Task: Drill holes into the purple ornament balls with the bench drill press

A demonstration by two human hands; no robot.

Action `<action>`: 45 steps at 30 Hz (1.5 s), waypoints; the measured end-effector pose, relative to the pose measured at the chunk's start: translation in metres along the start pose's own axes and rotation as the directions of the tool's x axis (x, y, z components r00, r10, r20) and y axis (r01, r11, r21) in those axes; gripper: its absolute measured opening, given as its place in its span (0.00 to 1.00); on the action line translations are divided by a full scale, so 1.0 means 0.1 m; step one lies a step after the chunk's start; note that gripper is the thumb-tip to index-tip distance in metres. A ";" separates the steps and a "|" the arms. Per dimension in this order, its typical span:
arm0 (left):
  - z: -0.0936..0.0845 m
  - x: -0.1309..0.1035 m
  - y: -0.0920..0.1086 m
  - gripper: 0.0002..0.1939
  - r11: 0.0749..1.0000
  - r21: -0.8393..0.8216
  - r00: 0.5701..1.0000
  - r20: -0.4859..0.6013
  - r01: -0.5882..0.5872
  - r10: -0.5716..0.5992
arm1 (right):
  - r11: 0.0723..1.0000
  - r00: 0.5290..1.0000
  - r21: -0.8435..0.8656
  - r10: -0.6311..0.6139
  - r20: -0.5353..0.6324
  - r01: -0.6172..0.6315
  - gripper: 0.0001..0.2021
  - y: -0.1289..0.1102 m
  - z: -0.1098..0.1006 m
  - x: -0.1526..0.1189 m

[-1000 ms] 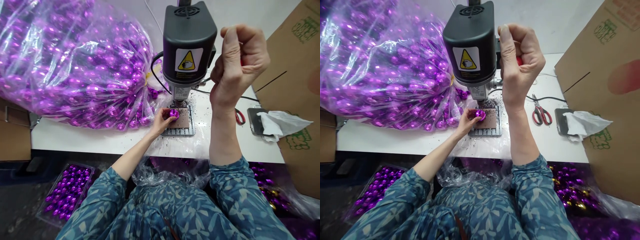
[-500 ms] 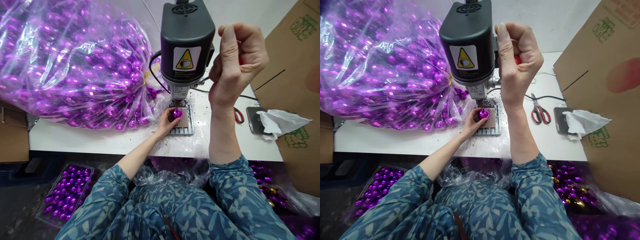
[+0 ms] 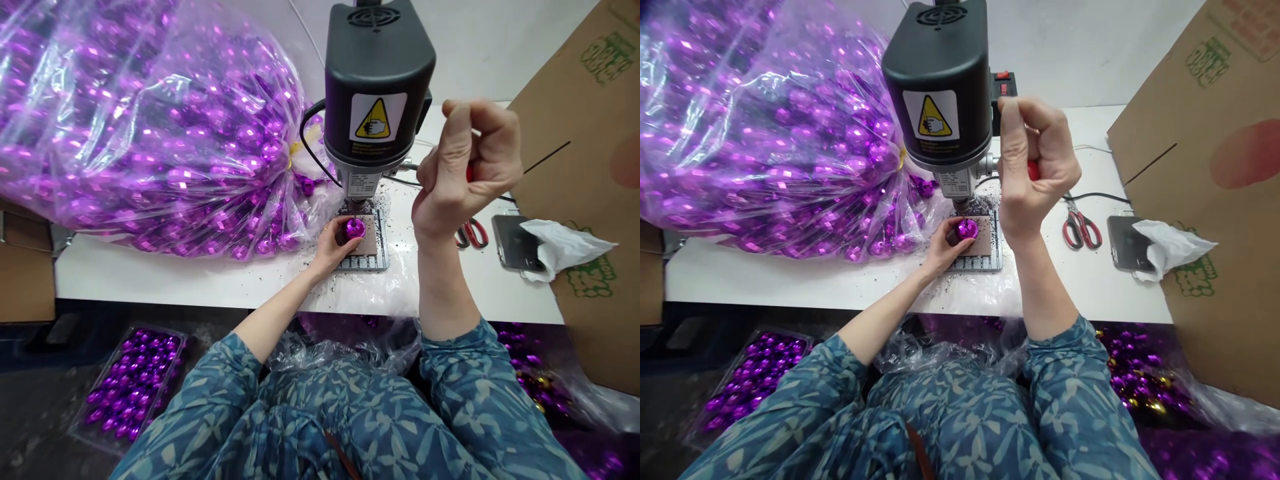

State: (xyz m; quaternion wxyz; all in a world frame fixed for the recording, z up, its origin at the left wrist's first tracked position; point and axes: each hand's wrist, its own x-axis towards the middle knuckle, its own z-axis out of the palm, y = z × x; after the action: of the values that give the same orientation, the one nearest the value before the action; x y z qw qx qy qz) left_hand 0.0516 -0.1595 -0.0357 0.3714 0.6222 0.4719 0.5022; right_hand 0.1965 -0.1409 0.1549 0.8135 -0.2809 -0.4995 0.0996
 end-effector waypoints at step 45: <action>-0.63 -0.71 0.79 0.18 0.978 0.170 0.858 0.513 -0.121 0.017 | 0.993 0.994 -0.119 0.022 0.109 -0.009 0.32 0.02 0.06 0.29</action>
State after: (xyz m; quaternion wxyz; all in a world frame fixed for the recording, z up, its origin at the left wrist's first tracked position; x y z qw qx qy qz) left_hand 0.0031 -0.2508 0.0330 0.4011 0.7827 0.3815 0.2844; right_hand 0.2059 -0.1242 0.1773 0.7657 -0.3267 -0.5464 0.0913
